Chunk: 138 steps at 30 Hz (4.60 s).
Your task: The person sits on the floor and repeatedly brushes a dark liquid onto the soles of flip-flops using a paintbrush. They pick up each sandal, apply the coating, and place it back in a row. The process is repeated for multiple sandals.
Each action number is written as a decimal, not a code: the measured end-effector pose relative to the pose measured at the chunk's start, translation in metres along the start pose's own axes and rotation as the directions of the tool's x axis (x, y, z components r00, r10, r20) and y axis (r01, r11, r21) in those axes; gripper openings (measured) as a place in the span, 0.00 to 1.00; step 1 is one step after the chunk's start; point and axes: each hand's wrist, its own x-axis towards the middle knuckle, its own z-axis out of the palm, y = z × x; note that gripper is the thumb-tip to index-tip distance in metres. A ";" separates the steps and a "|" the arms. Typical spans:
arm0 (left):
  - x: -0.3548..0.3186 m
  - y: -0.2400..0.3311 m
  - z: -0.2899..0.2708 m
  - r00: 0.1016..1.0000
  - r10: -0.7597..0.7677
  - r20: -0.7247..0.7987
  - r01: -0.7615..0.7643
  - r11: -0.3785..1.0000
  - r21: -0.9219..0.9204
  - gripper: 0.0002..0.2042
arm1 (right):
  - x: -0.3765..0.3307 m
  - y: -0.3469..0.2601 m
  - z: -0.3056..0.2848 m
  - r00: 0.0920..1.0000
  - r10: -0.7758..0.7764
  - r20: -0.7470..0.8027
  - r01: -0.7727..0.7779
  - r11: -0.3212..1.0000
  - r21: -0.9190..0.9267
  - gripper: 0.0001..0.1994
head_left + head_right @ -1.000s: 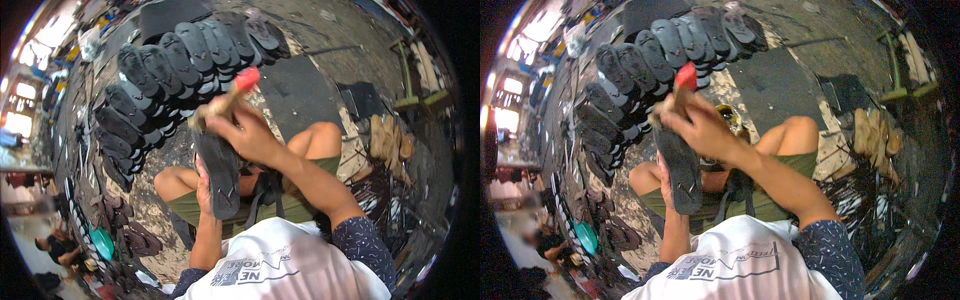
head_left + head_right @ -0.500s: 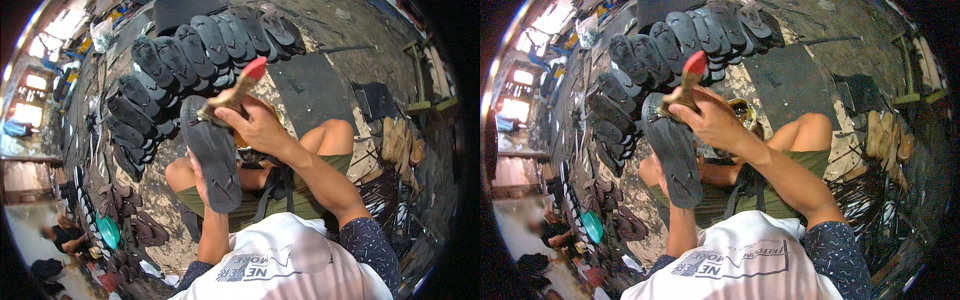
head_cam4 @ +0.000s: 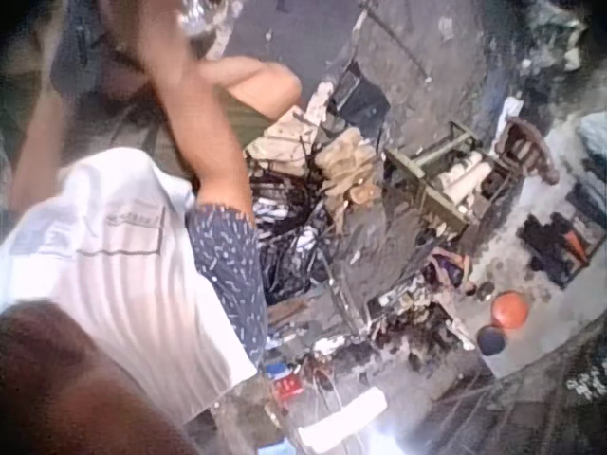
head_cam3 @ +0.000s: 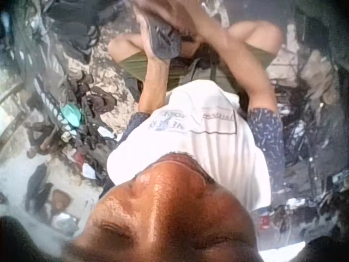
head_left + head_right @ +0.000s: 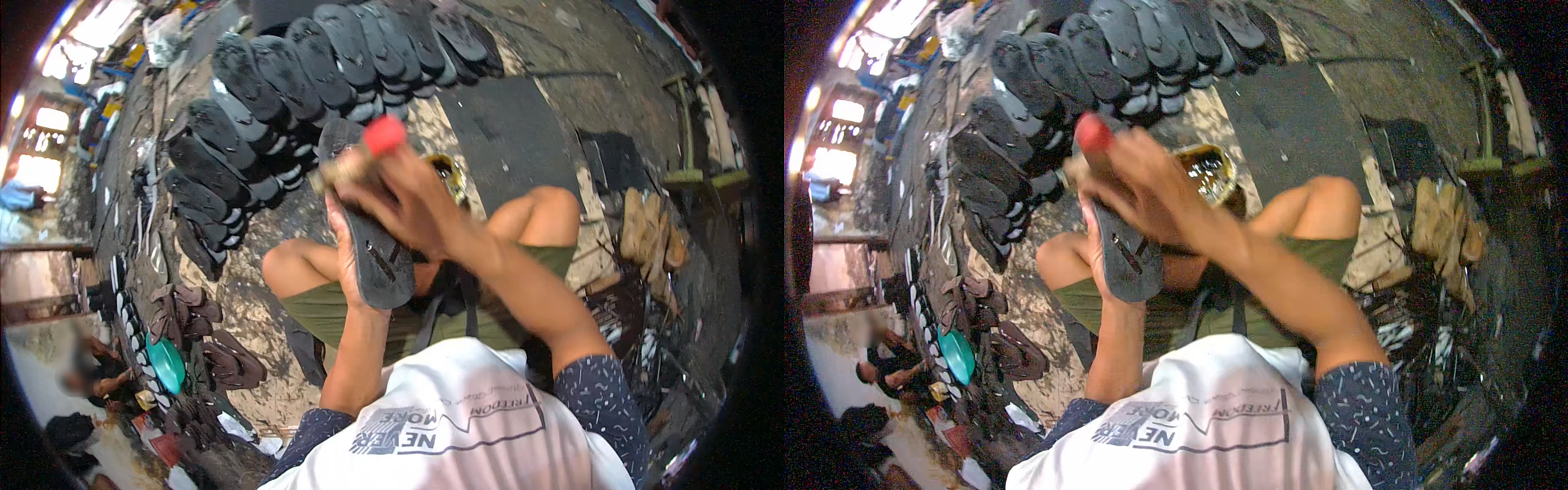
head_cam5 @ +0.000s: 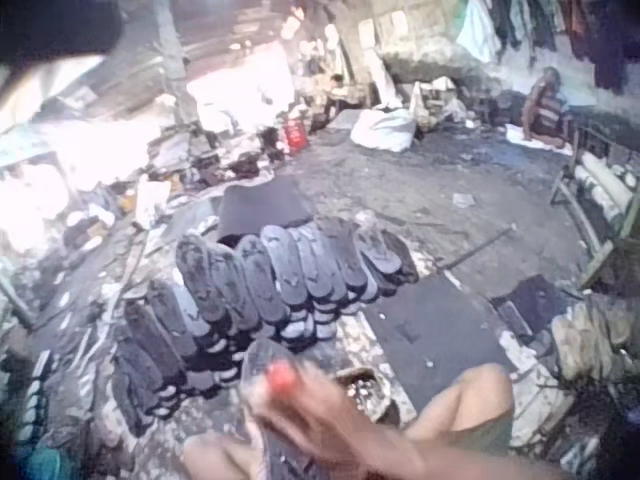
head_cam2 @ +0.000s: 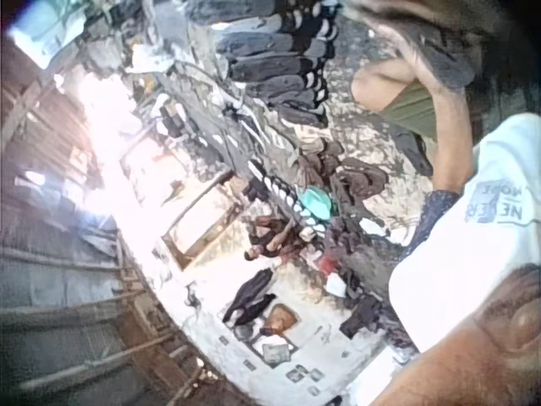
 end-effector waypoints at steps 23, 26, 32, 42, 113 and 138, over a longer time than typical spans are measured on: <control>-0.021 0.026 -0.027 0.992 0.029 0.121 -0.052 0.980 0.191 0.31 | -0.011 -0.016 0.017 0.982 0.170 0.077 -0.186 0.864 0.467 0.09; -0.019 0.028 -0.032 0.993 -0.009 0.116 -0.013 0.981 0.193 0.33 | -0.009 -0.011 0.015 0.932 0.313 0.182 -0.349 0.646 0.679 0.08; -0.022 0.037 -0.057 0.998 0.002 0.069 0.001 0.999 -0.039 0.31 | 0.000 -0.007 0.002 0.967 0.250 0.045 -0.252 0.925 0.283 0.10; 0.014 0.110 -0.083 0.990 0.093 0.109 -0.082 0.991 -0.104 0.35 | -0.010 -0.027 -0.012 0.777 0.623 0.091 -0.552 0.606 0.573 0.15; -0.201 0.169 -0.316 0.648 0.690 -0.322 0.614 -0.224 0.757 0.21 | -0.034 0.127 -0.065 0.675 0.738 0.021 -0.738 0.673 0.043 0.20; -0.040 0.139 -0.102 0.974 0.223 -0.025 -0.159 0.766 0.622 0.27 | -0.013 0.056 -0.125 0.740 0.588 -0.327 -0.558 0.808 0.190 0.12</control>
